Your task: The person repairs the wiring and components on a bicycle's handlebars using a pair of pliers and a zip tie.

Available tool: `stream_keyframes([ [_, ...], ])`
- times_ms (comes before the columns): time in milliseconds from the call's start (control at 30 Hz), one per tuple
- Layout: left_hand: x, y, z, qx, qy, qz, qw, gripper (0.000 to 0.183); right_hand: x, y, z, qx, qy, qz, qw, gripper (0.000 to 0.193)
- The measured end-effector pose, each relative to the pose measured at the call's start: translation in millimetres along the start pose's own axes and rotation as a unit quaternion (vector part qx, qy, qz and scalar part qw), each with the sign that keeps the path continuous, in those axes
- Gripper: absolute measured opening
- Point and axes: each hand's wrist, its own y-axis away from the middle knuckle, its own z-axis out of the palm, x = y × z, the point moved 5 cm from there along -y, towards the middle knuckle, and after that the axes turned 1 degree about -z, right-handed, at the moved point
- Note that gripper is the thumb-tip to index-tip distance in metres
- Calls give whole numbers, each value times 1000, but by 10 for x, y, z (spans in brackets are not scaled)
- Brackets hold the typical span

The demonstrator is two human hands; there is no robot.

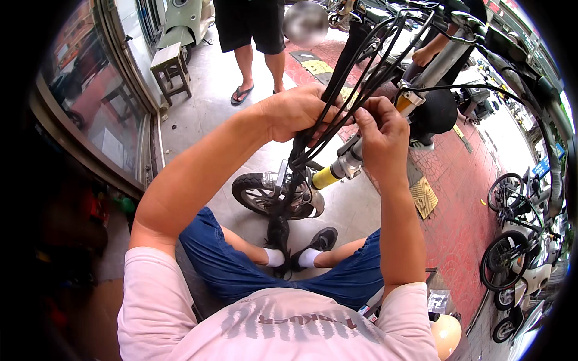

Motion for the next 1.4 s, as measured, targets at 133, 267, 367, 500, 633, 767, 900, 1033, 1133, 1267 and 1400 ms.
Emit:
stream_keyframes([
  [133,207,109,46,30,-232,5,972,17,124,-159,84,-156,39,62,985,17],
  [267,399,173,315,32,-467,149,871,20,182,-266,66,-231,-102,112,961,13],
  [367,436,238,373,26,-500,200,842,28,13,-327,64,-378,13,120,918,16],
  [500,378,266,280,82,-467,216,853,26,10,-229,-56,-331,-27,186,925,11],
  [633,305,194,190,103,-438,118,885,19,139,-94,-157,-229,-102,124,960,15],
  [767,237,41,-12,74,-289,19,954,21,-32,75,-264,-135,1,-20,991,29],
  [900,139,45,-82,33,-55,-48,997,17,-301,185,-253,-65,226,-305,923,37],
  [1033,85,-68,6,28,14,-75,997,16,-214,231,-260,-13,323,-362,874,31],
  [1133,43,-47,24,30,26,-60,997,17,-355,275,-202,-8,351,-337,873,33],
  [1267,33,-65,116,50,23,-65,996,19,-384,348,-228,-11,386,-320,865,36],
  [1400,7,-80,114,35,19,-71,997,20,-437,385,-292,-18,401,-300,865,34],
])
